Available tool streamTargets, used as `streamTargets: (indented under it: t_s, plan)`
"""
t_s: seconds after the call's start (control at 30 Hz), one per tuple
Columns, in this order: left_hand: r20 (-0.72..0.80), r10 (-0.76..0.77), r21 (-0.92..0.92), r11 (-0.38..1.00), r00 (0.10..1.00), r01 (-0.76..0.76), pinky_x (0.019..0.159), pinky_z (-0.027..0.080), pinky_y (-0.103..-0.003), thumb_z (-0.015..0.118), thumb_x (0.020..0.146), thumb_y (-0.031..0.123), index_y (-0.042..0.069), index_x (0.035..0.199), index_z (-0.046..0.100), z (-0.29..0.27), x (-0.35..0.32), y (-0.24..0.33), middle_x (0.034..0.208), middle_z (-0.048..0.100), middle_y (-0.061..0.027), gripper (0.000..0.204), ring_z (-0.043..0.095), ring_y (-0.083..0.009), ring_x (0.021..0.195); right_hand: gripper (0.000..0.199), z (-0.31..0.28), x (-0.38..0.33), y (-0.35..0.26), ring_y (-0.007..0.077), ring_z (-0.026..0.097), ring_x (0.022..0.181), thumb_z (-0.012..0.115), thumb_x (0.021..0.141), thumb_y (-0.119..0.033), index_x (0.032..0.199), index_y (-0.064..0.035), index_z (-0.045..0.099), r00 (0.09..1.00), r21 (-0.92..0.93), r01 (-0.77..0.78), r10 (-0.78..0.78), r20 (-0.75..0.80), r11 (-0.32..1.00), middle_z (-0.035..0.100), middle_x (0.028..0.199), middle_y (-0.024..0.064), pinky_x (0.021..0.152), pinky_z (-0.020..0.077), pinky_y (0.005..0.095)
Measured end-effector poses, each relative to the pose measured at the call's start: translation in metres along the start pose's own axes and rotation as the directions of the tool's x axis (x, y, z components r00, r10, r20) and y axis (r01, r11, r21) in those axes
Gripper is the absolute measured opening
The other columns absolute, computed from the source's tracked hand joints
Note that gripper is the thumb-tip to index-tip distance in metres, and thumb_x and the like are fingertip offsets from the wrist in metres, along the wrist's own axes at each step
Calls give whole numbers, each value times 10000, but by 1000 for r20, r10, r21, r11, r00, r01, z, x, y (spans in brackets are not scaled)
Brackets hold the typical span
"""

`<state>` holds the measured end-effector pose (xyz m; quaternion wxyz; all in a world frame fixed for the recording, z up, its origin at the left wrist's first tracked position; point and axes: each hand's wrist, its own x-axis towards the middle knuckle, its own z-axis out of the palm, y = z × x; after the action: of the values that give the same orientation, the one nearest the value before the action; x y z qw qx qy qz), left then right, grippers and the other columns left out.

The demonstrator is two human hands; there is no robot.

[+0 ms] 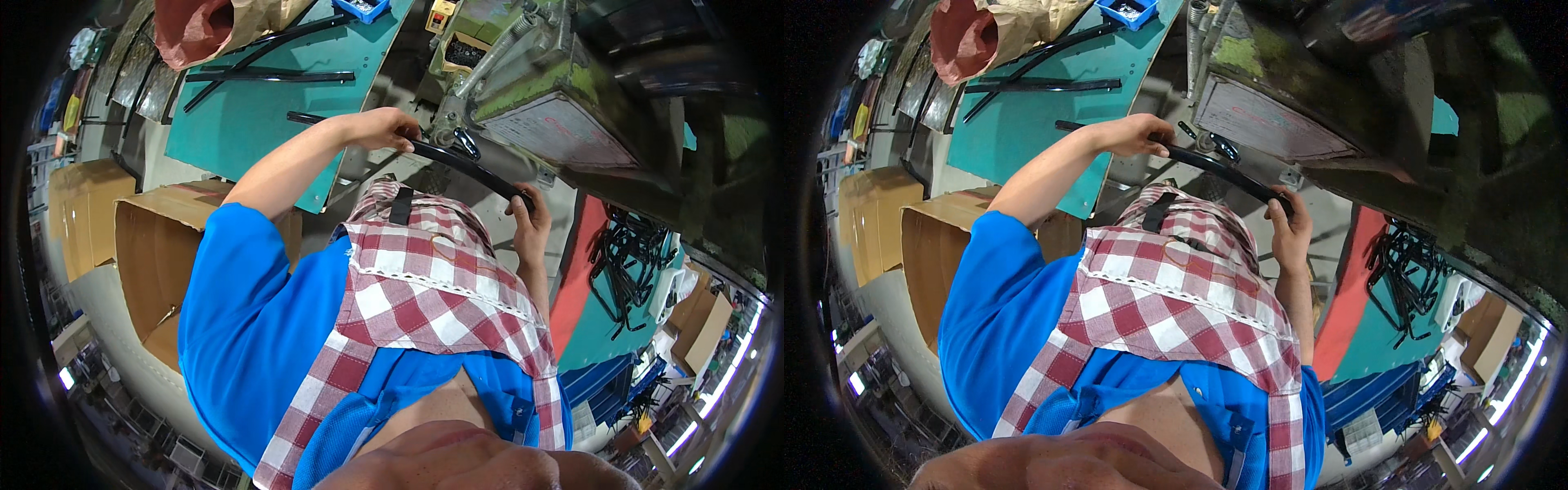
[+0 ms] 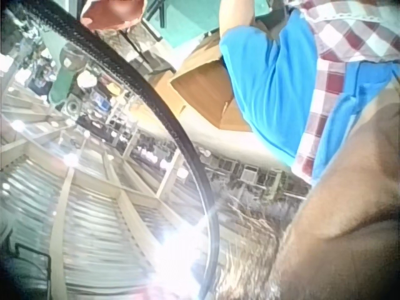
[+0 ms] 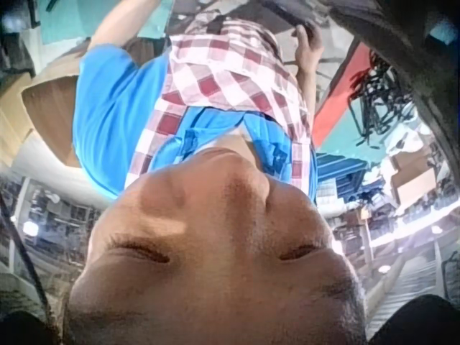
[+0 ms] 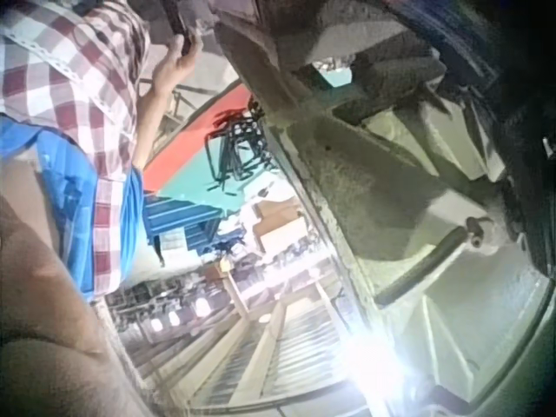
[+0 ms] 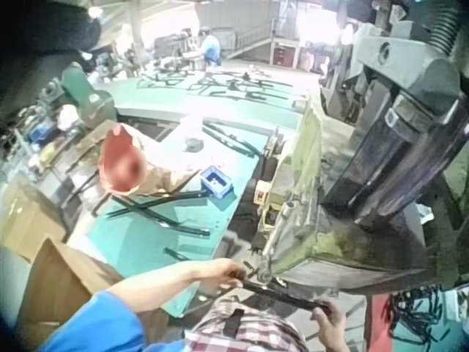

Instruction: The person picks up black metal rods and inserts them into a green machine, then removes the assembled frame and places it on a table. This process is repeated multiple times.

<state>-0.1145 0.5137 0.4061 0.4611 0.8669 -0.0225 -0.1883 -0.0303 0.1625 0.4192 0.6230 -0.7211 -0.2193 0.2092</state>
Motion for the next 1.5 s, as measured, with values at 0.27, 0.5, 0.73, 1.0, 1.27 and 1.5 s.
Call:
streamTargets:
  t_s: [0.27,0.5,0.73,1.0,1.27,1.5]
  plan:
    - [116,-34,-45,998,993,40,671,429,-337,704,862,248,-1,988,620,-14,9,11,750,598,-63,291,513,-150,701,214,-5,-4,1,87,520,720,583,944,-108,1122,11,595,998,18,13,-12,-67,1000,548,789,8,655,399,219]
    - [-11,259,279,928,966,-246,639,483,-363,684,862,300,26,956,662,-35,42,27,775,668,-118,290,635,-247,698,200,-23,2,-5,92,516,701,579,947,-120,1099,7,610,977,36,79,-70,-203,996,557,765,27,662,410,233]
    - [38,179,3,984,983,-180,698,492,-329,717,832,227,22,1074,640,-52,41,49,854,686,-81,327,642,-178,751,206,-27,4,6,108,512,697,564,955,-125,1094,21,603,974,120,31,-2,-228,992,562,780,38,655,403,244]
    - [-24,125,-5,992,992,-125,703,494,-323,738,811,275,35,1016,667,-48,26,72,815,689,-78,323,644,-170,735,218,-42,2,2,115,509,692,537,973,-147,1097,24,593,965,203,109,-54,-257,973,563,824,54,635,404,250]
    - [68,-31,77,997,997,25,641,481,-338,734,801,390,23,901,677,-45,43,59,753,660,-79,385,603,-173,638,183,-32,5,9,100,511,687,551,964,-122,1064,19,610,974,160,2,35,-225,987,570,820,35,634,421,250]
    - [108,-100,49,994,989,95,630,486,-324,707,833,336,19,873,673,-49,45,70,753,658,-71,322,616,-161,652,174,-33,13,12,100,498,670,565,961,-142,1029,13,607,963,233,0,62,-261,973,570,815,32,622,412,253]
